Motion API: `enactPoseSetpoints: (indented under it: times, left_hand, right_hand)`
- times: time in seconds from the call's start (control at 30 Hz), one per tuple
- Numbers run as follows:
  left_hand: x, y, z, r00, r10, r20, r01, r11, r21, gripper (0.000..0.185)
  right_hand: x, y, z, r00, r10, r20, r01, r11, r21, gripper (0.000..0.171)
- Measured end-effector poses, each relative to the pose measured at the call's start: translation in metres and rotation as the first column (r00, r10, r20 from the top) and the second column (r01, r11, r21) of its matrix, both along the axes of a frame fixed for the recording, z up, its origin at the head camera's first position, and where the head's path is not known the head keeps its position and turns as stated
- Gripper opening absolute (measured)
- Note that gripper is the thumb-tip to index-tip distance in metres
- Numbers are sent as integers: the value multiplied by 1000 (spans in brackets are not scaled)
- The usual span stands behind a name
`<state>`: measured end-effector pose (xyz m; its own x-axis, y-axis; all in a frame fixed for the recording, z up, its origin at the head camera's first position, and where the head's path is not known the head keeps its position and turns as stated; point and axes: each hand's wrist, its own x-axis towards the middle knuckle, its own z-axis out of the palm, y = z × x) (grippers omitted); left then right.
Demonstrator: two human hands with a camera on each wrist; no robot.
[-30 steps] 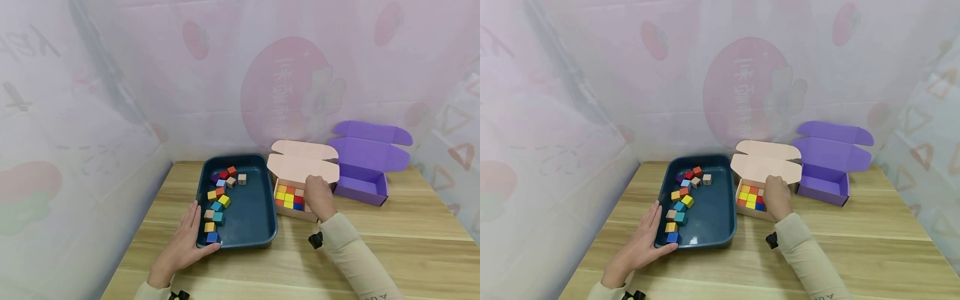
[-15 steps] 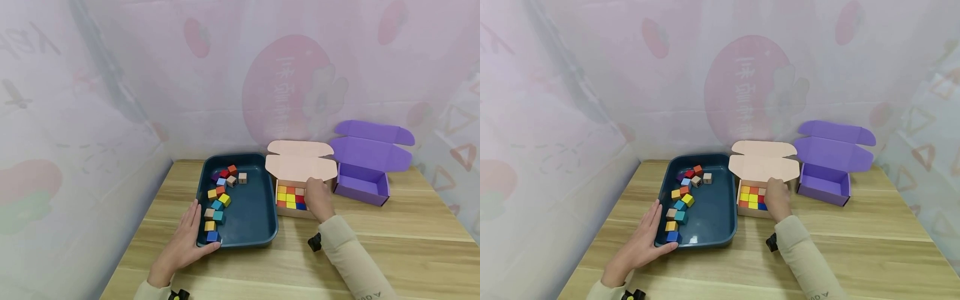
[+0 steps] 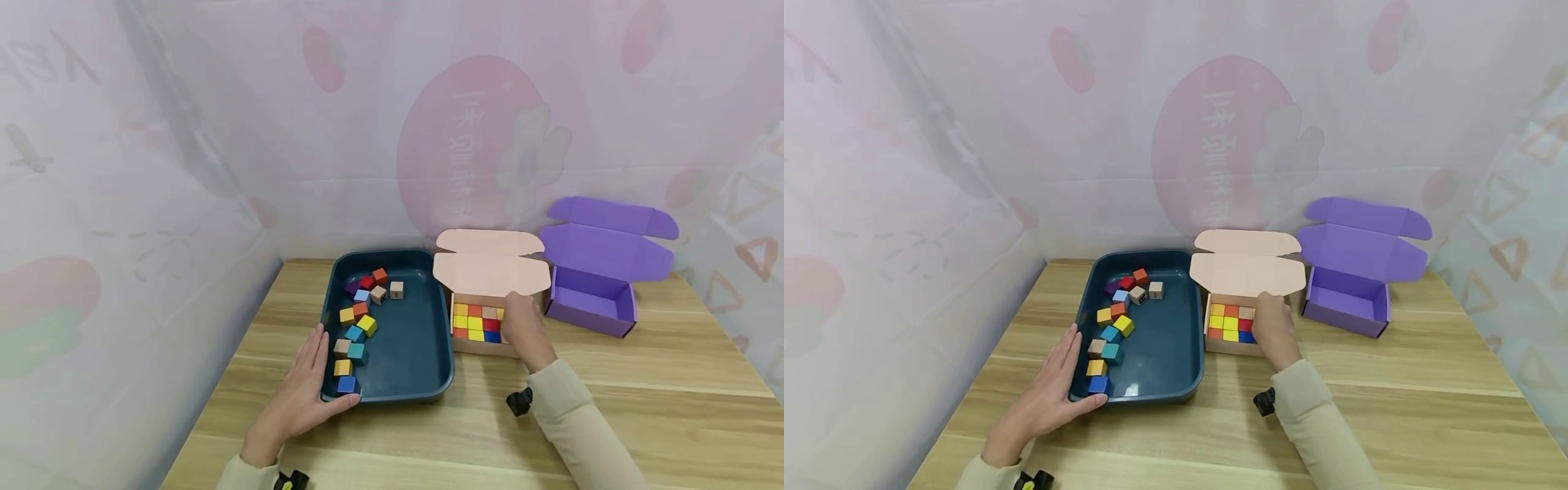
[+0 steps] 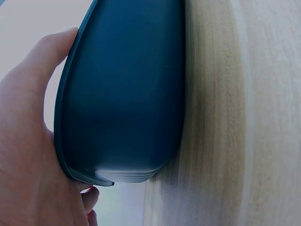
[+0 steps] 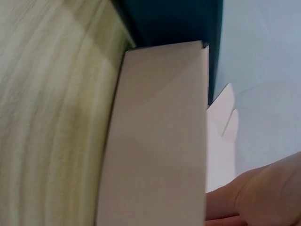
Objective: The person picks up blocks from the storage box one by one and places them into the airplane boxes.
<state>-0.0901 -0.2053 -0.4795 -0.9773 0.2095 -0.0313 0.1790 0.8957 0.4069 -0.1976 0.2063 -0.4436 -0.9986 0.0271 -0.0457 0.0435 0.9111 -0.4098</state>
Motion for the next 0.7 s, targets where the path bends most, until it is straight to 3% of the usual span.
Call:
enactPoseSetpoints:
  times: [0.17,0.33,0.53,0.7]
  left_hand:
    - [1,1,-1,1000,-8,-16,8,1000,-5,128]
    - [1,0,1,999,-14,-34,14,1000,-4,128]
    - [0,0,0,1000,-10,-12,10,1000,-12,129]
    - [0,0,0,1000,-8,-5,8,1000,-11,129]
  right_hand:
    - [12,-10,23,994,76,-78,-75,997,10,8]
    - [14,-35,51,980,185,-78,-189,981,-49,12]
    - [1,-70,67,926,370,-70,-376,919,-118,28]
    - [-14,-100,67,885,463,-44,-465,874,-143,40]
